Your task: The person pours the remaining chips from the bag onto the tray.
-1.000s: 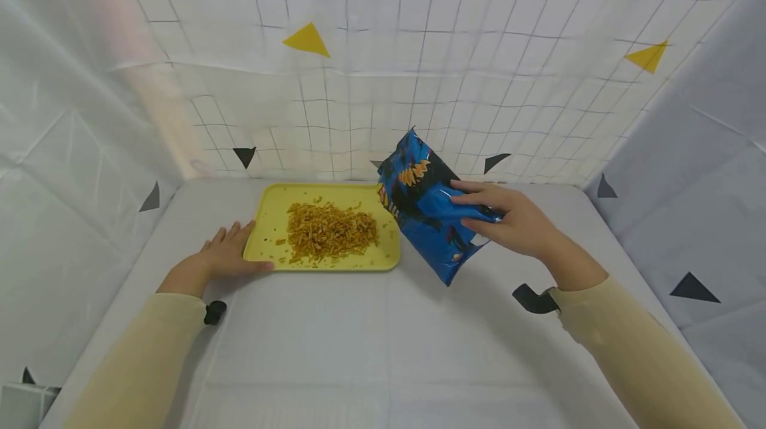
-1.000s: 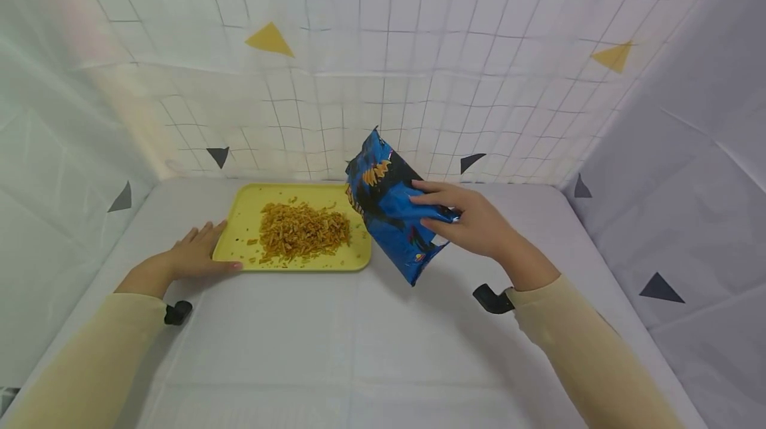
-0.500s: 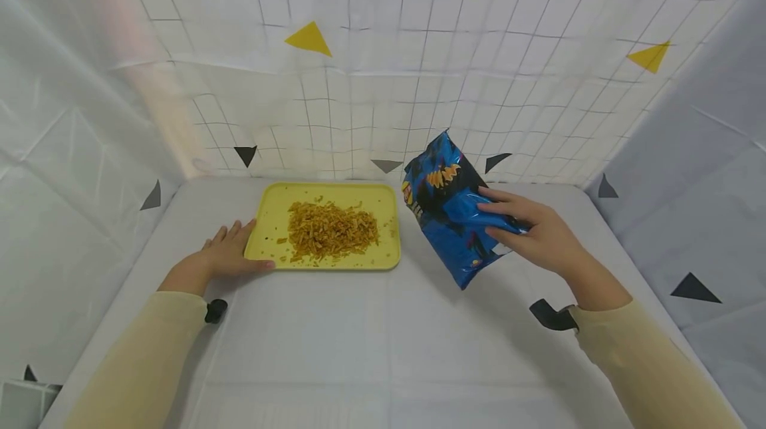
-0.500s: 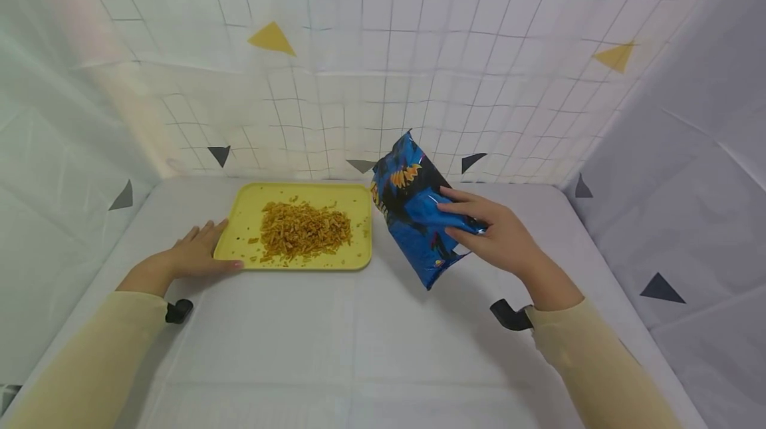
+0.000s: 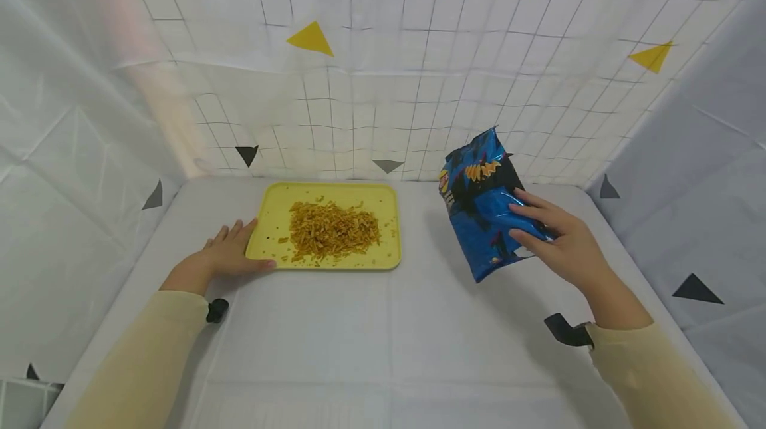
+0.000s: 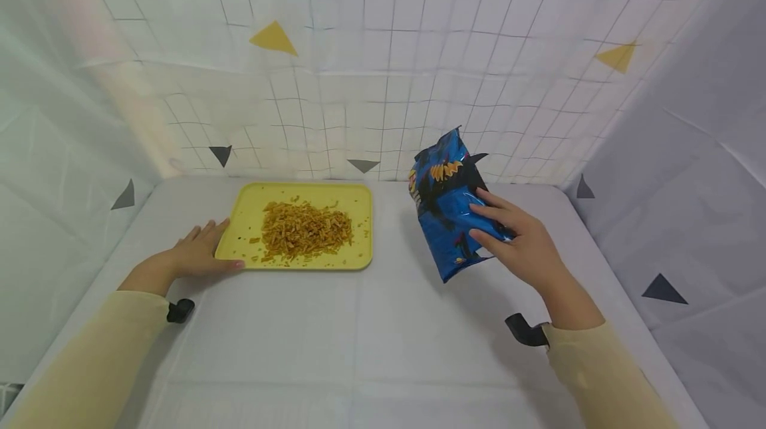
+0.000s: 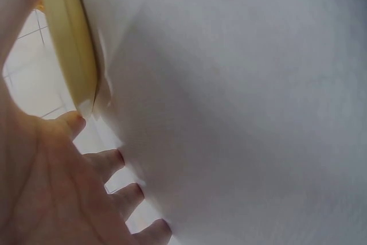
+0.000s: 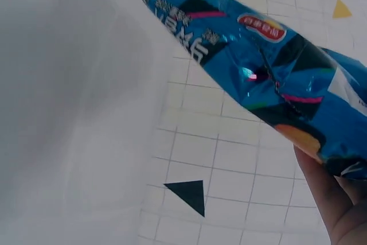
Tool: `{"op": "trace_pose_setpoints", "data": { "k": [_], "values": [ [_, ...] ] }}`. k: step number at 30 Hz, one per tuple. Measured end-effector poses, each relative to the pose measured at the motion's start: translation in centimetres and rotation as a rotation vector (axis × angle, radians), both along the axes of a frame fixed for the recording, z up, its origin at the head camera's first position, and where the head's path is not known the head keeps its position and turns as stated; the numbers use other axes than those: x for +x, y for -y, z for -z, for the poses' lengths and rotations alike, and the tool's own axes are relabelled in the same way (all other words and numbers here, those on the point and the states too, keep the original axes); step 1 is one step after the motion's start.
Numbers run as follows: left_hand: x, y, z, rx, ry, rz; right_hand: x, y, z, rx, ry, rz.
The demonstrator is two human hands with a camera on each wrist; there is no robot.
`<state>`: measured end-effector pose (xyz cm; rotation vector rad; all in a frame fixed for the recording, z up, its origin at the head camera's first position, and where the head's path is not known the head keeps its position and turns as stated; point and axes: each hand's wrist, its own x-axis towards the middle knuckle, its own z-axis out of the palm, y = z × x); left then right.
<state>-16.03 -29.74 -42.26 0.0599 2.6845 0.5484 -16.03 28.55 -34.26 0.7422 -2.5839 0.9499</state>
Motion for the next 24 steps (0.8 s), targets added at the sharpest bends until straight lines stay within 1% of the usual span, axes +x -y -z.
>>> {"op": "trace_pose_setpoints", "data": {
  "k": [6, 9, 17, 24],
  "values": [
    [-0.1, 0.0, 0.1, -0.002, -0.003, 0.005, 0.5, -0.3, 0.2, -0.011, -0.024, 0.088],
    [0.0, -0.1, 0.2, 0.001, -0.004, 0.001, 0.5, -0.4, 0.6, -0.004, -0.042, 0.122],
    [-0.1, 0.0, 0.1, 0.000, -0.012, 0.002, 0.4, -0.9, 2.0, 0.005, -0.134, 0.150],
    [-0.1, 0.1, 0.1, 0.001, -0.007, 0.003, 0.5, -1.0, 2.1, 0.040, -0.191, 0.168]
  ]
}}
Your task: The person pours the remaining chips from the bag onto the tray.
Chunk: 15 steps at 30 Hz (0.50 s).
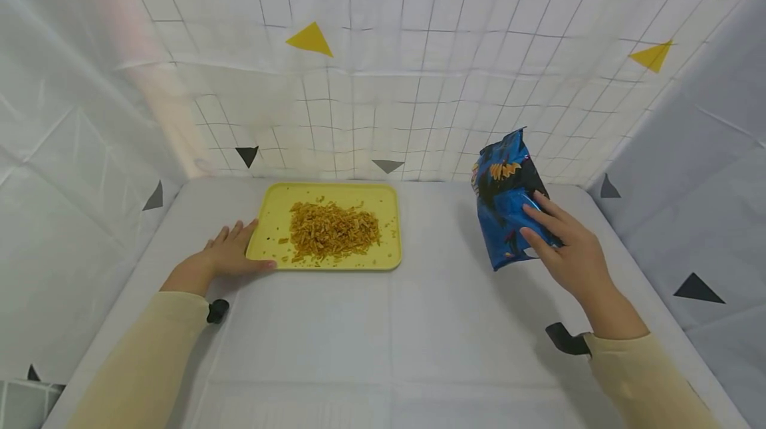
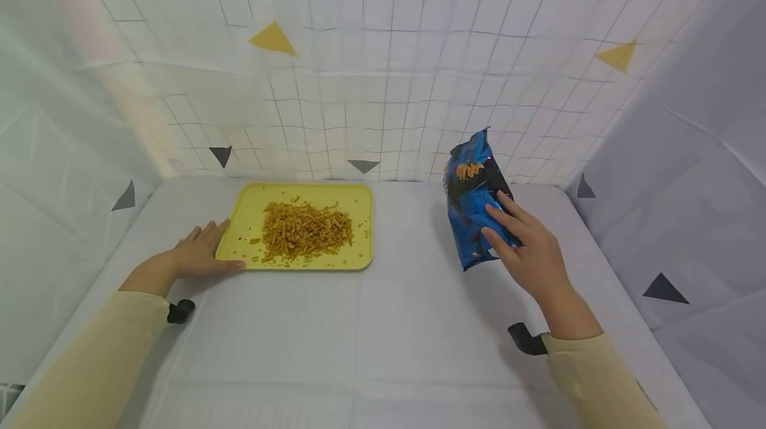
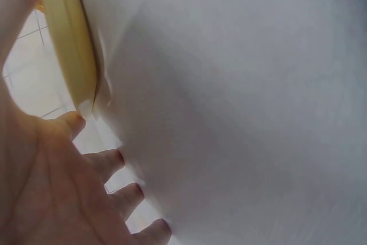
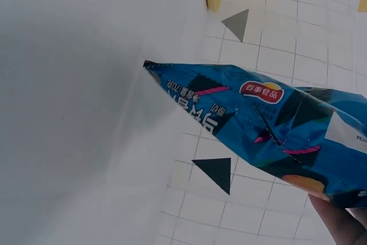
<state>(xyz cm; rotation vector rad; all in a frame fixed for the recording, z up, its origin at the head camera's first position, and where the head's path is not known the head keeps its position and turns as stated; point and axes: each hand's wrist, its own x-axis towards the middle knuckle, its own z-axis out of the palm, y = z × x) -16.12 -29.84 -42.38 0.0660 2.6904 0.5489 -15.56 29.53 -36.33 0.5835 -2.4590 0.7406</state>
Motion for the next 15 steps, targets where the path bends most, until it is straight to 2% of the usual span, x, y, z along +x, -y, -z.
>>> {"op": "trace_pose_setpoints", "data": {
  "k": [7, 15],
  "values": [
    [0.2, -0.2, -0.3, 0.001, 0.003, -0.001, -0.1, -0.9, -0.2, 0.054, -0.051, 0.026],
    [0.1, -0.1, -0.2, -0.005, 0.001, 0.001, 0.0, -1.8, -0.6, 0.212, -0.052, 0.064]
  ]
}}
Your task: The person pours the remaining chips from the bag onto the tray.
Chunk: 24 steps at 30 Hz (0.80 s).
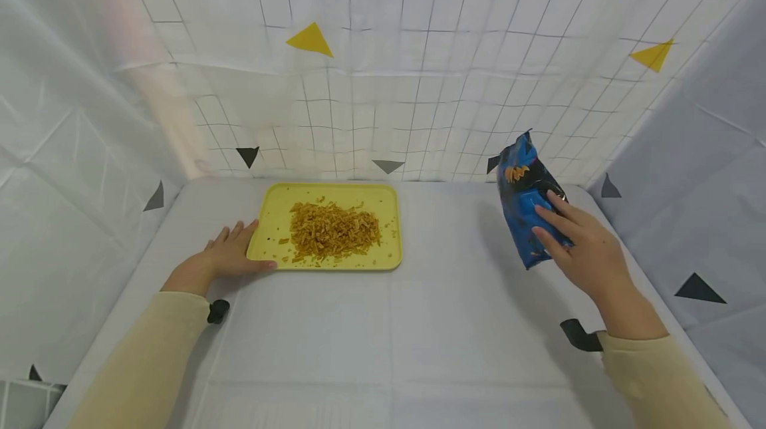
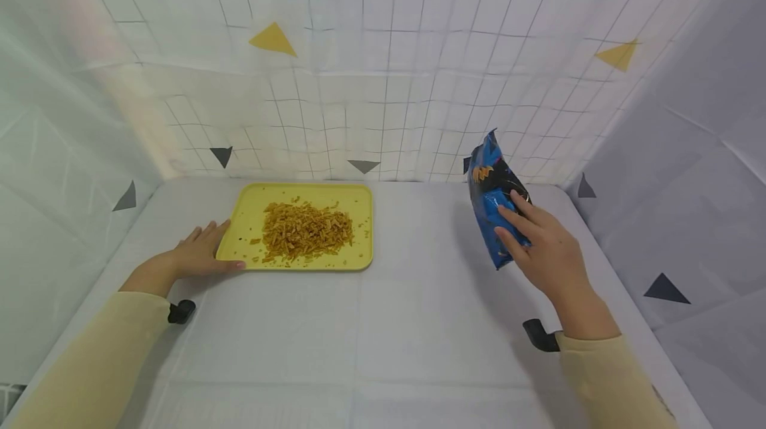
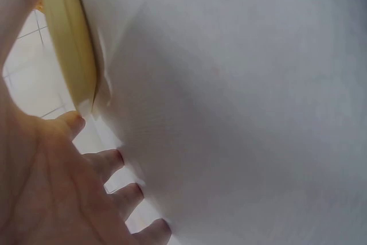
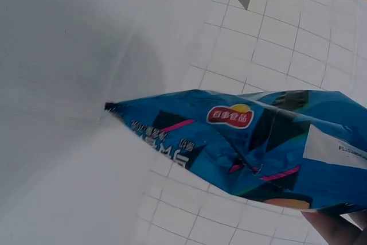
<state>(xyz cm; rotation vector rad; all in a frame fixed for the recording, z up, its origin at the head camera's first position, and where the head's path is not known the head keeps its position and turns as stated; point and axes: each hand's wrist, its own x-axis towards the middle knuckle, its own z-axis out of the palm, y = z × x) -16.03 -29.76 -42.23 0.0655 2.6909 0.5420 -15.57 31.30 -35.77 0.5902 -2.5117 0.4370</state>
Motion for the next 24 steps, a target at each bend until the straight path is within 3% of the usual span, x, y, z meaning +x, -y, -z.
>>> {"op": "trace_pose_setpoints", "data": {
  "k": [10, 16, 24],
  "values": [
    [-0.1, 0.0, 0.1, -0.006, -0.001, 0.001, 0.4, 0.5, 0.8, 0.000, 0.019, 0.007],
    [0.0, 0.0, 0.0, -0.004, -0.002, -0.001, 0.5, 1.3, 1.3, -0.145, 0.028, 0.018],
    [0.0, 0.1, 0.1, -0.007, 0.003, 0.003, 0.6, 2.8, 2.0, -0.303, 0.119, 0.114]
  ]
}}
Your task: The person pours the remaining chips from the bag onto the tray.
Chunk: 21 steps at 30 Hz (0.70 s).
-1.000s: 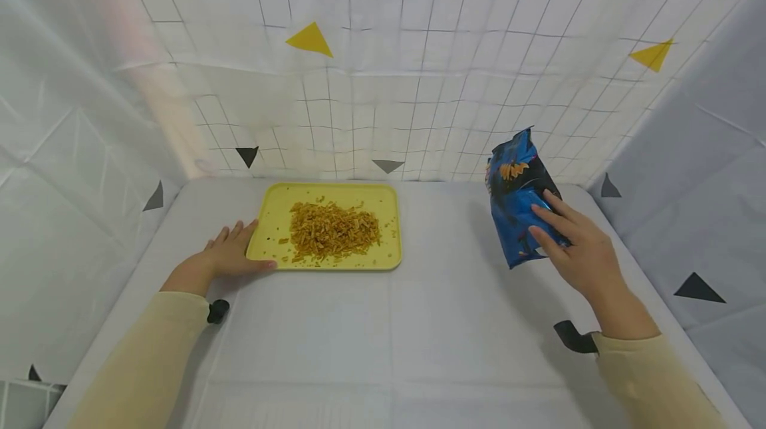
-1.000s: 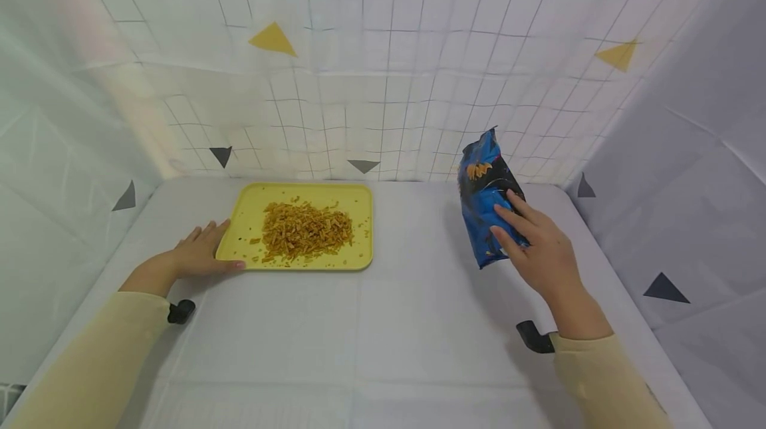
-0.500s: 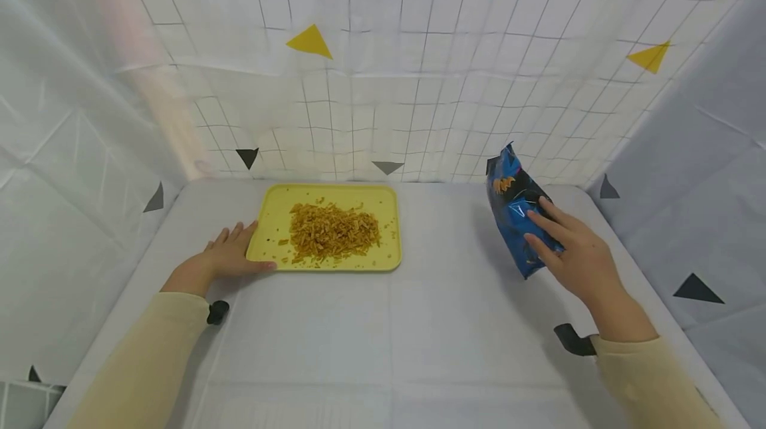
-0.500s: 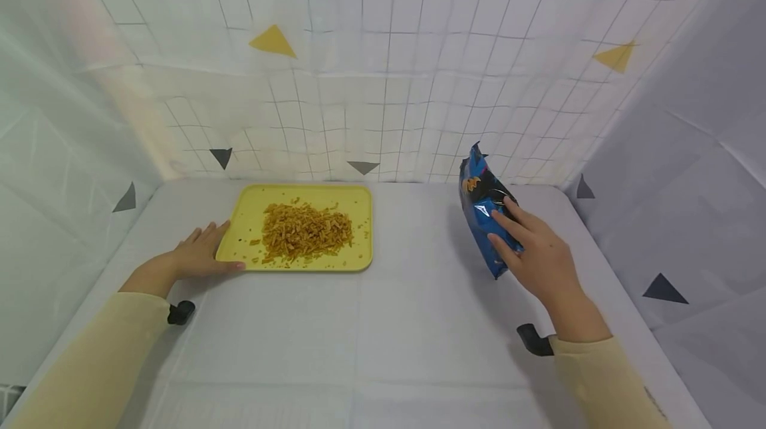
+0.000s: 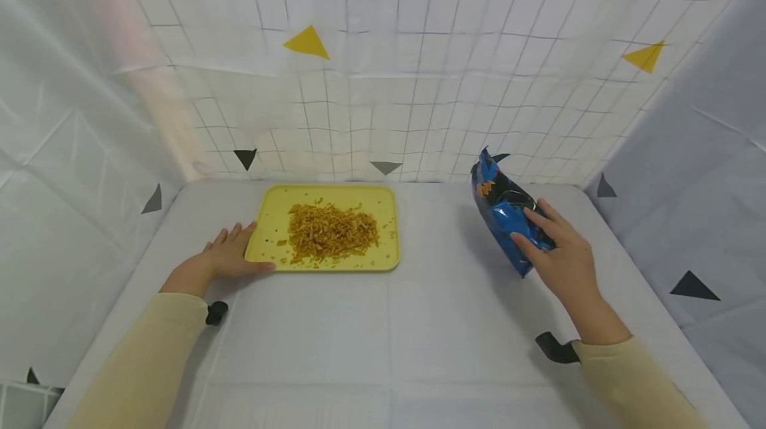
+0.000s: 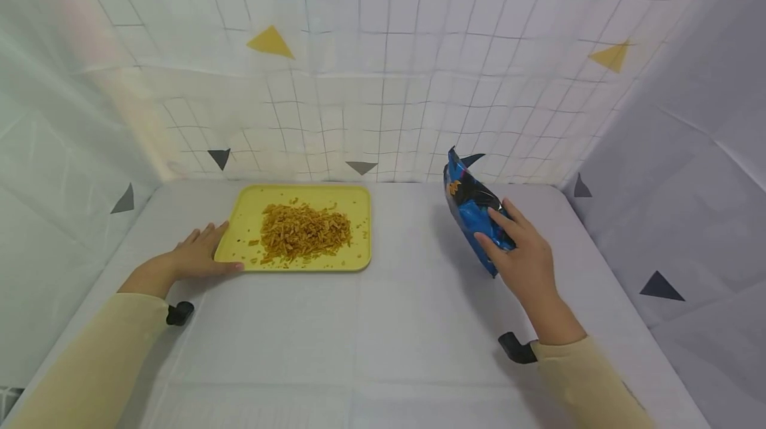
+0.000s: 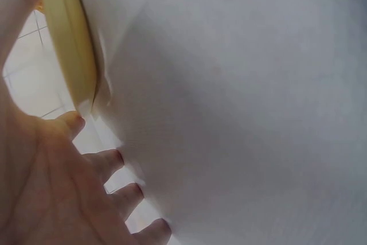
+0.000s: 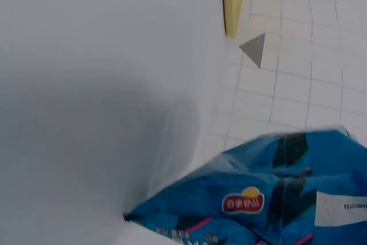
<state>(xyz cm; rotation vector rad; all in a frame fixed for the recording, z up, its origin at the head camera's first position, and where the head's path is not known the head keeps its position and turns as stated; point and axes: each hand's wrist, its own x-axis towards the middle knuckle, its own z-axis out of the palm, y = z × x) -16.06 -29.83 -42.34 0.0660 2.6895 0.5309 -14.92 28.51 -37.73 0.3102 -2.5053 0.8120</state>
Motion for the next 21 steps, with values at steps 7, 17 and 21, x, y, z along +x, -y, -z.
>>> {"op": "trace_pose_setpoints", "data": {
  "k": [7, 17, 21],
  "values": [
    [-0.1, 0.0, 0.0, 0.001, 0.003, -0.006, -0.2, 0.8, 0.5, -0.064, -0.056, 0.052],
    [0.1, -0.2, -0.2, 0.012, 0.006, -0.015, -1.5, 0.8, 0.8, -0.043, -0.158, 0.092],
    [0.0, -0.2, -0.2, 0.004, 0.005, -0.006, -2.2, 0.8, 1.4, -0.055, -0.209, 0.094]
  ]
}}
